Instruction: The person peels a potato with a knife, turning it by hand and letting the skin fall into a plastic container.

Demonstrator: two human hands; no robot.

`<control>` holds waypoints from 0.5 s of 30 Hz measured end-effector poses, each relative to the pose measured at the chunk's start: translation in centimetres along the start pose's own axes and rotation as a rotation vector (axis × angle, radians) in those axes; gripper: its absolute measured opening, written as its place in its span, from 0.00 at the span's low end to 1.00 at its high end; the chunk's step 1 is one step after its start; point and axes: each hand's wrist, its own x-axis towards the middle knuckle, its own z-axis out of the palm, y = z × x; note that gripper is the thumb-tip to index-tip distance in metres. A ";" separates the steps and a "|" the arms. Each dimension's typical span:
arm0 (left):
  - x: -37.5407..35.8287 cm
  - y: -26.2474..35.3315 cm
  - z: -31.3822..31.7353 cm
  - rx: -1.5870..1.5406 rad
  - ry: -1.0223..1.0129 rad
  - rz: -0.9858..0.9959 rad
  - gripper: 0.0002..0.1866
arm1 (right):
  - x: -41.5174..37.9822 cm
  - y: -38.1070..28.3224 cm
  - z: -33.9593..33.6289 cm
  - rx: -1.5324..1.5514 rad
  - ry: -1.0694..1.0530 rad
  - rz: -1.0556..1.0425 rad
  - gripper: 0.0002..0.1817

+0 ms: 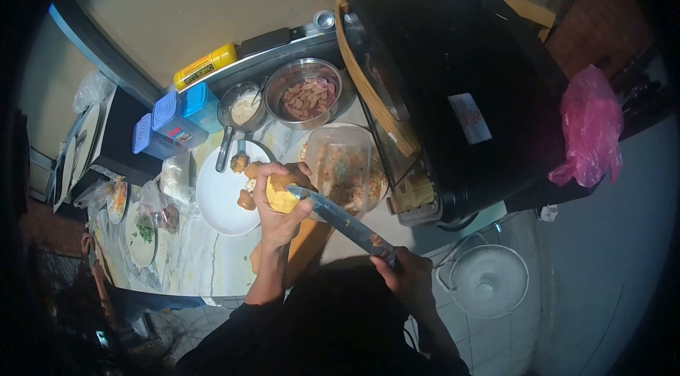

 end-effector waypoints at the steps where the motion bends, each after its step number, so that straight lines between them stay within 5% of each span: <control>1: 0.0 0.1 0.0 0.000 -0.001 -0.001 0.29 | 0.0 0.0 -0.1 0.001 0.000 0.001 0.15; 15: 0.3 0.3 -0.6 -0.063 -0.048 0.001 0.28 | 0.3 -0.4 -0.5 -0.035 -0.044 -0.037 0.14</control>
